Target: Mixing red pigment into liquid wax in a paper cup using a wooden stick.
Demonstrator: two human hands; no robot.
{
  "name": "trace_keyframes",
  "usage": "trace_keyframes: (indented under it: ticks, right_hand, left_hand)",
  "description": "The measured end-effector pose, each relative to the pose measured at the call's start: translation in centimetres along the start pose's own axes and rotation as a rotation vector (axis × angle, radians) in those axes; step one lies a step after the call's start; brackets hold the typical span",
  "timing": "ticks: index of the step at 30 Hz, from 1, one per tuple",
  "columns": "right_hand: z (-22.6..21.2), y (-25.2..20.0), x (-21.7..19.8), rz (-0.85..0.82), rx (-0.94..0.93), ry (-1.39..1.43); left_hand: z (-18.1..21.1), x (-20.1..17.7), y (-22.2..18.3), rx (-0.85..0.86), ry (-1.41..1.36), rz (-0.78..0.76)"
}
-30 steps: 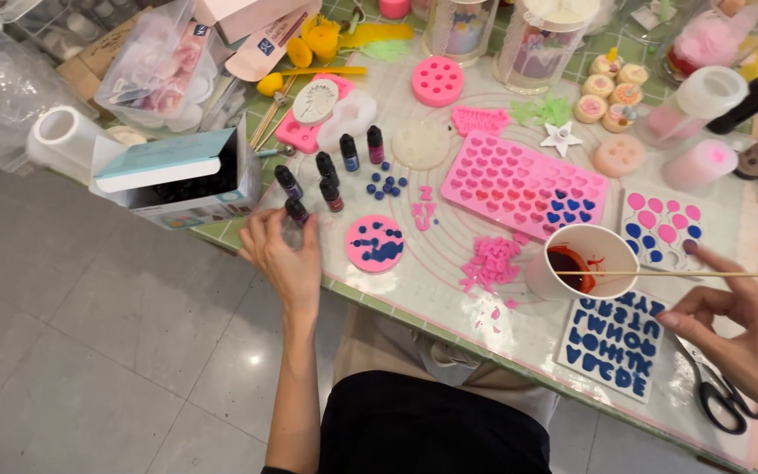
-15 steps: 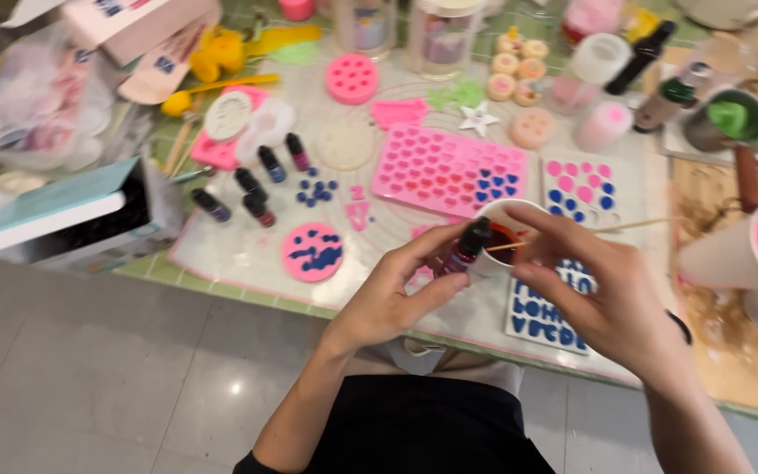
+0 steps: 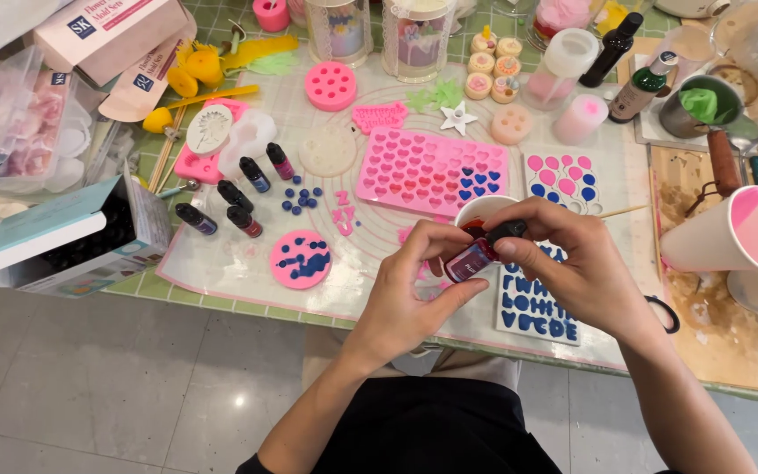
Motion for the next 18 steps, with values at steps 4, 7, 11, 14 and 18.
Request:
trace_keyframes:
  ticks: [4, 7, 11, 14, 18]
  right_hand:
    - [0.23, -0.07, -0.04, -0.007, -0.002, -0.009]
    - [0.29, -0.14, -0.05, 0.004, 0.037, -0.011]
    - [0.47, -0.22, 0.02, 0.004, -0.014, 0.004]
    - [0.68, -0.34, 0.28, 0.022, -0.006, 0.027]
    - [0.23, -0.59, 0.75, 0.066, -0.005, 0.013]
  left_hand:
    - [0.15, 0.02, -0.09, 0.02, 0.016, 0.015]
    - [0.11, 0.05, -0.11, 0.027, 0.015, 0.016]
    - [0.04, 0.15, -0.05, 0.02, -0.003, 0.011]
    - [-0.14, 0.24, -0.01, 0.009, -0.037, 0.002]
    - [-0.7, 0.27, 0.06, 0.0, -0.119, -0.027]
Point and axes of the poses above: each hand's wrist, its own y-axis towards the middle knuckle, its own x-axis out of the palm, z = x × y, the point moved 1 cm from there along y, towards the middle knuckle, and after that the axes turned 1 degree about -y, right-handed, at the moved point
